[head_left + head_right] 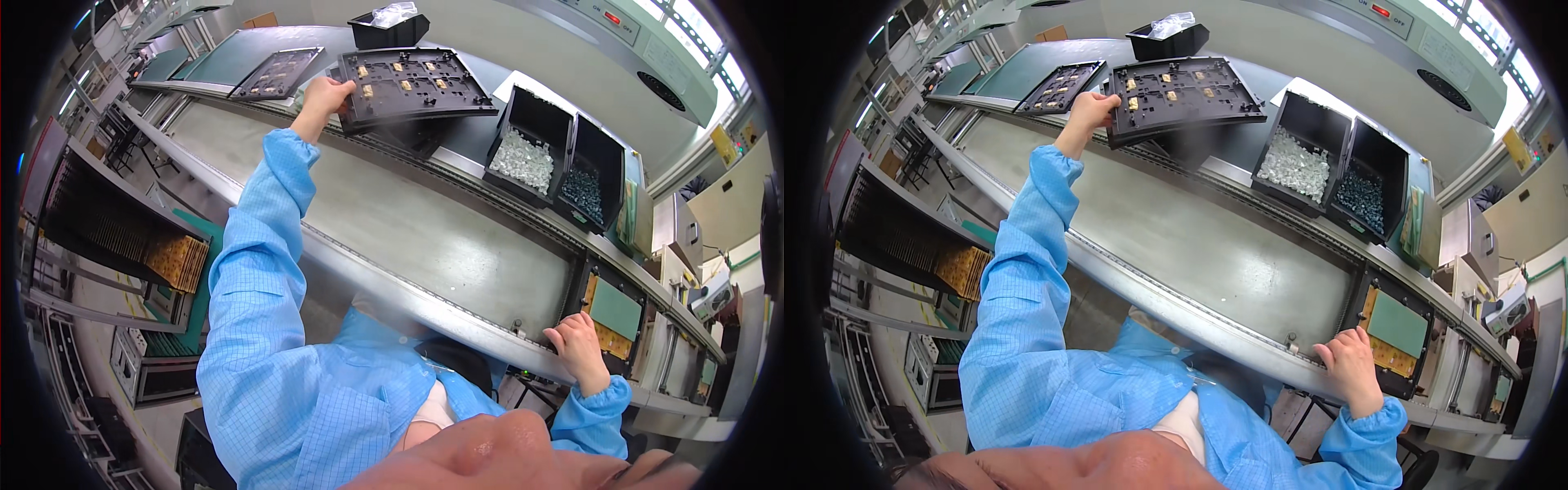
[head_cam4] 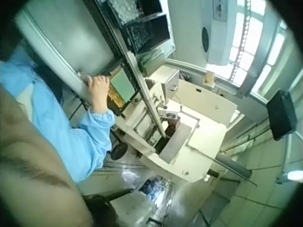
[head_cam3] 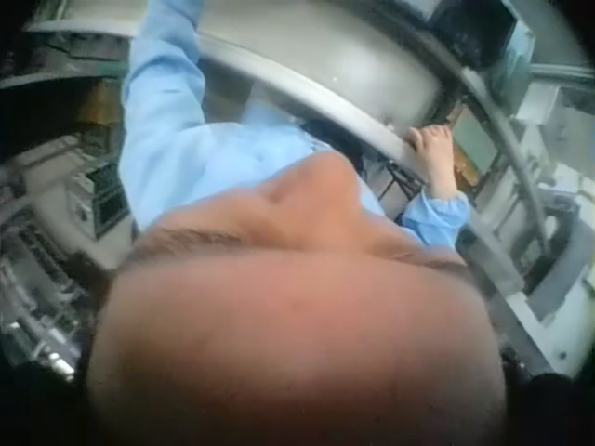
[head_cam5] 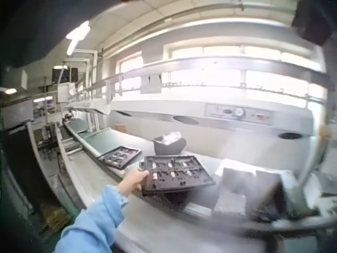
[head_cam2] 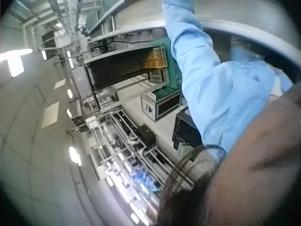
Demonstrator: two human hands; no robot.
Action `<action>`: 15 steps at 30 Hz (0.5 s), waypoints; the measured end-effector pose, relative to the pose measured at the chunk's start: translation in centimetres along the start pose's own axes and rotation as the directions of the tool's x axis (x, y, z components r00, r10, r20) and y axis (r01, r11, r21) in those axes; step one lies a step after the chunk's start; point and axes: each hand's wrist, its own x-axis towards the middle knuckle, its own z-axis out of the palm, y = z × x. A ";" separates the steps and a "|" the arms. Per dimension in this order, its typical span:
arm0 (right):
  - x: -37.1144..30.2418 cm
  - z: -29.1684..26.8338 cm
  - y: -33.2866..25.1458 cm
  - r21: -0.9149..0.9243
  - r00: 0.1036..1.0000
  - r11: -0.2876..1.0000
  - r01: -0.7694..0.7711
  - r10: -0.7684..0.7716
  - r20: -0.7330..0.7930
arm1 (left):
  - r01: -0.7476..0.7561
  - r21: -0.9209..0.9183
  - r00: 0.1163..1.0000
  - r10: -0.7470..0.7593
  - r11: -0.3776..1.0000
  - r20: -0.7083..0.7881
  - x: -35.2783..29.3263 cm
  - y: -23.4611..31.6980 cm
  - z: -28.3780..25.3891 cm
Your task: Manually placing electronic components onto a printed circuit board on a production assembly line.
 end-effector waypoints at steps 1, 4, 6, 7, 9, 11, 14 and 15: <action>0.0 -0.1 0.2 -0.002 1.000 1.000 0.002 -0.002 -0.001 | 0.003 -0.348 0.999 0.009 0.937 0.032 -0.5 0.6 0.0; 1.1 0.0 0.0 -0.072 1.000 0.997 0.013 -0.013 -0.003 | 0.004 -0.754 0.998 0.047 0.657 0.046 -2.8 3.0 -0.9; 2.8 -0.7 -0.6 -0.095 0.998 0.994 0.047 -0.050 -0.024 | -0.070 -0.823 0.997 0.057 0.563 -0.047 -4.3 3.3 -2.0; 3.6 -0.9 -0.9 -0.075 0.996 0.995 0.068 -0.072 -0.049 | -0.075 -0.810 0.997 0.055 0.581 -0.053 -4.9 3.0 -2.8; 5.4 -1.8 -1.8 -0.009 0.993 0.995 0.095 -0.096 -0.069 | -0.079 -0.825 0.996 0.078 0.559 -0.042 -7.4 1.8 -5.4; 7.0 -1.8 -2.6 0.255 0.993 0.964 0.071 -0.044 -0.112 | -0.075 -0.840 0.994 0.104 0.537 -0.022 -10.1 0.9 -7.1; 9.4 -0.6 -4.4 0.846 0.989 0.527 0.079 0.064 -0.132 | -0.046 -0.875 0.991 0.130 0.483 0.020 -14.6 -0.1 -8.5; 10.3 -0.6 -5.7 0.846 0.989 0.529 0.066 0.076 -0.124 | 0.029 -0.867 0.981 0.154 0.498 0.121 -16.1 -0.8 -8.4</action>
